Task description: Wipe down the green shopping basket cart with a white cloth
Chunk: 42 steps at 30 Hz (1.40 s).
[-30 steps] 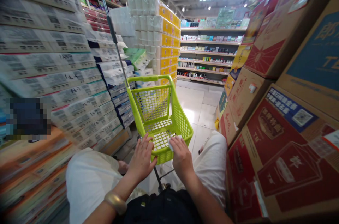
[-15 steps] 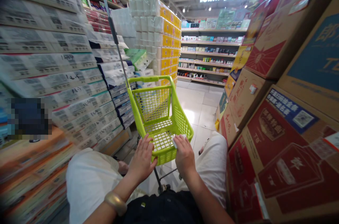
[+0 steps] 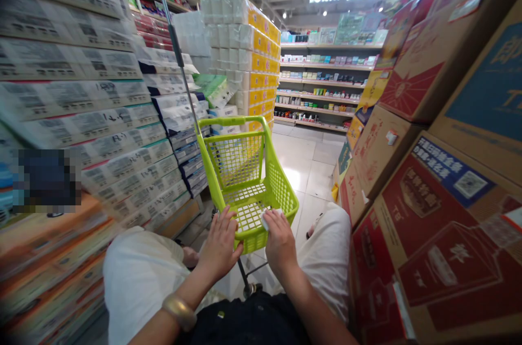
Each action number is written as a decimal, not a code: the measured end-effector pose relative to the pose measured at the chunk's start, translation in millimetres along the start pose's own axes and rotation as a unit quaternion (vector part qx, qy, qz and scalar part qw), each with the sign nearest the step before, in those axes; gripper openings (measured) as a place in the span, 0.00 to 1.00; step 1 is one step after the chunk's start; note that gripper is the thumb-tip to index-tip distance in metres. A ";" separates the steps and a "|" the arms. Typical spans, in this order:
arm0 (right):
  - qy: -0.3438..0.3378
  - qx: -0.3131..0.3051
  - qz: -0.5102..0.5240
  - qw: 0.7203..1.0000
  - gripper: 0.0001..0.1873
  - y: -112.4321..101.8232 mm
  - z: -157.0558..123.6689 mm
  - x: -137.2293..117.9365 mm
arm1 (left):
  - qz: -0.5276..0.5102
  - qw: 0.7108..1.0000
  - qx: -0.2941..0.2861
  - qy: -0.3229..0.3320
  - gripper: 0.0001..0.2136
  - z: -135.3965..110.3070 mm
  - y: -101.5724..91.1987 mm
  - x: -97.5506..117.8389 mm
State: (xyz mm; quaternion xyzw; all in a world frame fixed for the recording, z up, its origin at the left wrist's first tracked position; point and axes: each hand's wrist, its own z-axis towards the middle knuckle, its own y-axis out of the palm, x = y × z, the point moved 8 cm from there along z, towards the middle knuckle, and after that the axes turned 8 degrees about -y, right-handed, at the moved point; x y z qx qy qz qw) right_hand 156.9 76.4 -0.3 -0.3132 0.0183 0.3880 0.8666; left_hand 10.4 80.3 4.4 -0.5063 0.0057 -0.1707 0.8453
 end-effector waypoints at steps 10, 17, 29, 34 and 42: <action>-0.020 -0.011 0.008 1.000 0.27 2.3 1.6 -5.5 | 0.000 1.000 -0.001 0.000 0.15 -0.4 -1.5 -0.7; -0.080 -0.071 0.069 0.992 0.27 18.2 -1.2 -34.1 | -0.002 1.000 0.009 0.012 0.14 -1.5 -1.7 -0.8; -0.068 -0.074 0.074 0.992 0.29 19.9 2.7 -31.7 | -0.008 1.000 0.008 0.008 0.14 -0.6 -0.8 -1.3; -0.011 -0.024 0.037 0.999 0.27 3.4 1.2 -1.6 | -0.015 1.000 0.013 0.009 0.16 -1.5 -2.4 -2.3; -0.079 -0.073 0.075 0.991 0.27 17.5 0.6 -34.8 | -0.023 0.999 0.017 0.019 0.15 -1.4 -2.5 -1.1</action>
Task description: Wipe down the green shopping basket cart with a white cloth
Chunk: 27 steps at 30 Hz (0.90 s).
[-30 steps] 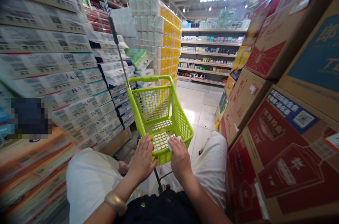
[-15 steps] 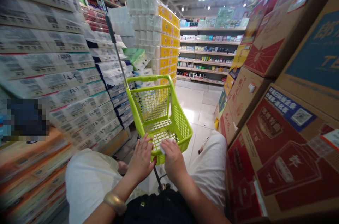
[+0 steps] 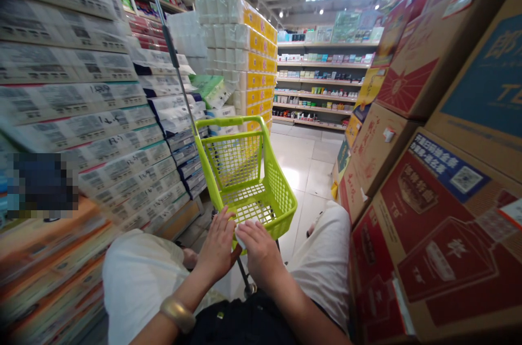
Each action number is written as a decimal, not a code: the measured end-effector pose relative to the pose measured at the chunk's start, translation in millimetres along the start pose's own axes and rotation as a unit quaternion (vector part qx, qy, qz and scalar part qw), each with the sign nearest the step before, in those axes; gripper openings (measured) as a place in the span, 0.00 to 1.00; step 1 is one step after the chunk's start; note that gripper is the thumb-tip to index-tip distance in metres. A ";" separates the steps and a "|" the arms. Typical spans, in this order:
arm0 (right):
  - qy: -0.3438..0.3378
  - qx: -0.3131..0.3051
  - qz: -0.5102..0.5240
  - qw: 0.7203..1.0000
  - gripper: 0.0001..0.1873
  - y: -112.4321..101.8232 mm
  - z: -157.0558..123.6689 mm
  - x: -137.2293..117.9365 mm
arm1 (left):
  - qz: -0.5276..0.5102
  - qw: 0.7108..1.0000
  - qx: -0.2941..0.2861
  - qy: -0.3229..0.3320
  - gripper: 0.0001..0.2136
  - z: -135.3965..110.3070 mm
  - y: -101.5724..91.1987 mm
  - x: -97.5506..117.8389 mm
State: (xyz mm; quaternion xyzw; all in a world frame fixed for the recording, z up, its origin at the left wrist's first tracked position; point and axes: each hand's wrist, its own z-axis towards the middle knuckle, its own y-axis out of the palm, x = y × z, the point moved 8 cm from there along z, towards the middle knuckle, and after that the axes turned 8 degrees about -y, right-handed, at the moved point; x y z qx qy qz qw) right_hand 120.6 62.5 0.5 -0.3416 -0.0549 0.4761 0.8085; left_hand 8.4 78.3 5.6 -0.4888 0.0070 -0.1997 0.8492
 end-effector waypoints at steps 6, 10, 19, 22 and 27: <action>0.091 0.086 -0.068 0.990 0.26 -30.4 -13.5 43.7 | 0.003 1.000 -0.005 -0.014 0.16 0.5 -0.3 -1.2; 0.062 0.053 -0.041 0.996 0.27 -19.2 -11.1 28.9 | 0.003 1.000 -0.003 -0.014 0.16 0.5 1.1 -1.1; 0.072 0.072 -0.059 0.993 0.27 -23.7 -11.6 28.2 | -0.001 1.000 0.004 -0.013 0.17 -1.1 2.1 -2.8; 0.011 0.020 -0.014 1.000 0.28 -6.8 -5.3 6.5 | -0.006 1.000 0.011 -0.009 0.16 -1.7 3.3 -3.1; 0.044 0.033 -0.028 0.998 0.28 -16.8 -9.8 26.5 | -0.003 1.000 0.013 -0.002 0.16 -2.3 2.2 -2.6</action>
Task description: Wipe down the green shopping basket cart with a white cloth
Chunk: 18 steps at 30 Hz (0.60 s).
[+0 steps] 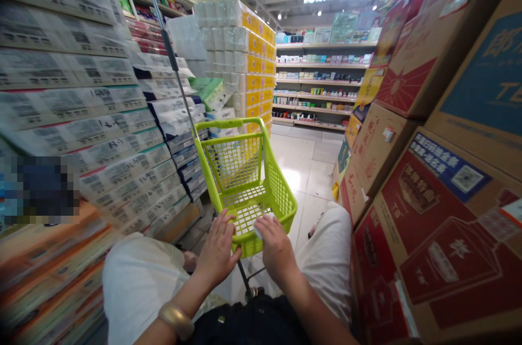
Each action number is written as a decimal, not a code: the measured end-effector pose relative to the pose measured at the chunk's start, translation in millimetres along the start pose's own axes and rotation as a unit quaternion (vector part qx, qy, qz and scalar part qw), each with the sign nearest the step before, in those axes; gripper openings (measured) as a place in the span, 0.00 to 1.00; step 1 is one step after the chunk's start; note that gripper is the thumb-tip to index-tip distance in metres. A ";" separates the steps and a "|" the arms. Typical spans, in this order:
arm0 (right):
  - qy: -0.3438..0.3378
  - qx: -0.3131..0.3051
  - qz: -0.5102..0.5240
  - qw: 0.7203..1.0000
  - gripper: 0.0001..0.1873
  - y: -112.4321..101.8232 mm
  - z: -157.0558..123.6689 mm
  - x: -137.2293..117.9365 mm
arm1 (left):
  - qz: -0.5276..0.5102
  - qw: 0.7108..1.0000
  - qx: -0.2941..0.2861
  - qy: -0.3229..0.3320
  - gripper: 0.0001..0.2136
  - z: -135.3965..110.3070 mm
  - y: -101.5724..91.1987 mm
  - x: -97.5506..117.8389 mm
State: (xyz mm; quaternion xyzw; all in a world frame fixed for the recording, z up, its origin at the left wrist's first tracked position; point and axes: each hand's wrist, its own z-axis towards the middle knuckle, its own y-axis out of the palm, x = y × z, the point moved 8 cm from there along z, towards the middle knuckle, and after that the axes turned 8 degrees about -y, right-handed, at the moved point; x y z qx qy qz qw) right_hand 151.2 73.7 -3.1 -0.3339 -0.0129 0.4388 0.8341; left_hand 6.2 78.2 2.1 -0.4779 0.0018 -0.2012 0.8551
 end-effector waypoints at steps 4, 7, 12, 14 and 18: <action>0.068 0.067 -0.056 0.994 0.26 -22.4 -7.0 34.2 | 0.000 1.000 -0.001 -0.002 0.16 0.5 -0.7 0.4; 0.032 0.048 -0.032 0.998 0.27 -10.9 -5.5 13.8 | -0.001 1.000 0.005 -0.002 0.16 0.5 -0.3 0.2; -0.013 -0.003 0.014 1.000 0.28 4.7 -2.4 -8.5 | -0.003 1.000 0.006 0.001 0.16 -0.4 -0.7 -1.4; 0.021 0.034 -0.011 0.999 0.27 -6.4 -3.1 7.8 | -0.009 1.000 0.004 -0.001 0.16 -0.4 -1.6 -2.0; 0.051 0.059 -0.037 0.996 0.27 -11.9 -3.3 16.4 | -0.016 1.000 0.003 -0.006 0.16 0.0 -2.6 -2.5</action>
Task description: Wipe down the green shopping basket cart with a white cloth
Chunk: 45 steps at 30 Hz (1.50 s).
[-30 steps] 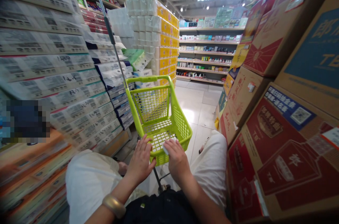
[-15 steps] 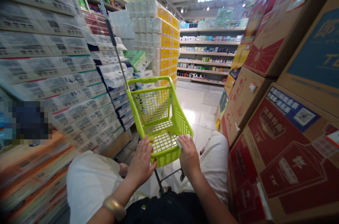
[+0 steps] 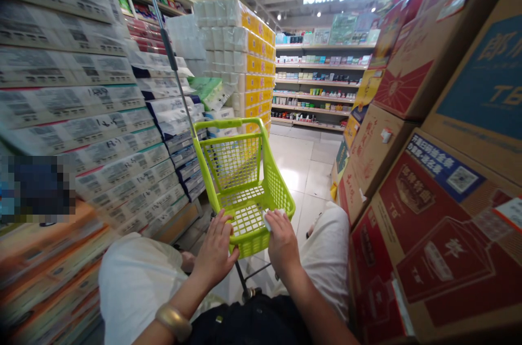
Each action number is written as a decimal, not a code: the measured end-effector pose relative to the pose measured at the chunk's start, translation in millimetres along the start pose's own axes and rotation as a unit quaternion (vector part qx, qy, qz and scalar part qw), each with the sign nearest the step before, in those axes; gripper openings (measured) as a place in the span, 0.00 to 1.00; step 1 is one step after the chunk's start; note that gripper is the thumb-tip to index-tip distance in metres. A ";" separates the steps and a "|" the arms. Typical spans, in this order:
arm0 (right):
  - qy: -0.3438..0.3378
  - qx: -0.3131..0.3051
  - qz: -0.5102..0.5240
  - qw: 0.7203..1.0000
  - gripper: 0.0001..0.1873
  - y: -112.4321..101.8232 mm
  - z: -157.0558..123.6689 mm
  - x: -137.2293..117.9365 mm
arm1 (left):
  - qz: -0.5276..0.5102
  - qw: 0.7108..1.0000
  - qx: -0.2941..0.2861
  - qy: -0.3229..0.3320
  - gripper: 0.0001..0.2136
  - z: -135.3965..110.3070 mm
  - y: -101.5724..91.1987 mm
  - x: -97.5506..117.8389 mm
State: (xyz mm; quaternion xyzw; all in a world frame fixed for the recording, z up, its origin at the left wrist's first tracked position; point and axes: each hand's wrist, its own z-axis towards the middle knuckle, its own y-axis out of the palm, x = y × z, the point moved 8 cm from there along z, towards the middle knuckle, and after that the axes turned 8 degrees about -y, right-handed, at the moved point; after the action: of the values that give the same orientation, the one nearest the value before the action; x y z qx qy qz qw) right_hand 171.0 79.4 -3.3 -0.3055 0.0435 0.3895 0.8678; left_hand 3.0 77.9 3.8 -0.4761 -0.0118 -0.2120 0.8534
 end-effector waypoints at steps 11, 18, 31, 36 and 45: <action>-0.037 -0.029 0.006 0.999 0.26 2.7 -3.1 -7.4 | 0.014 1.000 -0.005 0.001 0.17 -1.4 2.7 -0.1; -0.055 -0.060 0.011 0.997 0.27 15.3 -5.9 -27.4 | 0.017 1.000 -0.013 -0.011 0.16 -1.1 3.9 -2.2; -0.063 -0.065 0.018 0.996 0.27 15.6 -4.8 -30.4 | -0.021 1.000 -0.001 -0.001 0.14 0.3 -1.4 0.1; -0.017 -0.025 -0.027 0.999 0.26 0.4 -1.3 -3.0 | -0.025 1.000 -0.012 -0.006 0.14 -0.8 -1.5 -1.6; -0.081 -0.073 0.036 0.993 0.27 17.2 -4.6 -43.9 | -0.038 0.999 0.004 -0.002 0.15 -1.9 -0.6 -3.1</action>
State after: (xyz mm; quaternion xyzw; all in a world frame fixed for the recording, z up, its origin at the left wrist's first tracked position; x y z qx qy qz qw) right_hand 129.2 57.0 -1.8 -0.3338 -0.0444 0.4456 0.8295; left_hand -0.4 77.2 2.5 -0.4726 -0.0324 -0.2429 0.8465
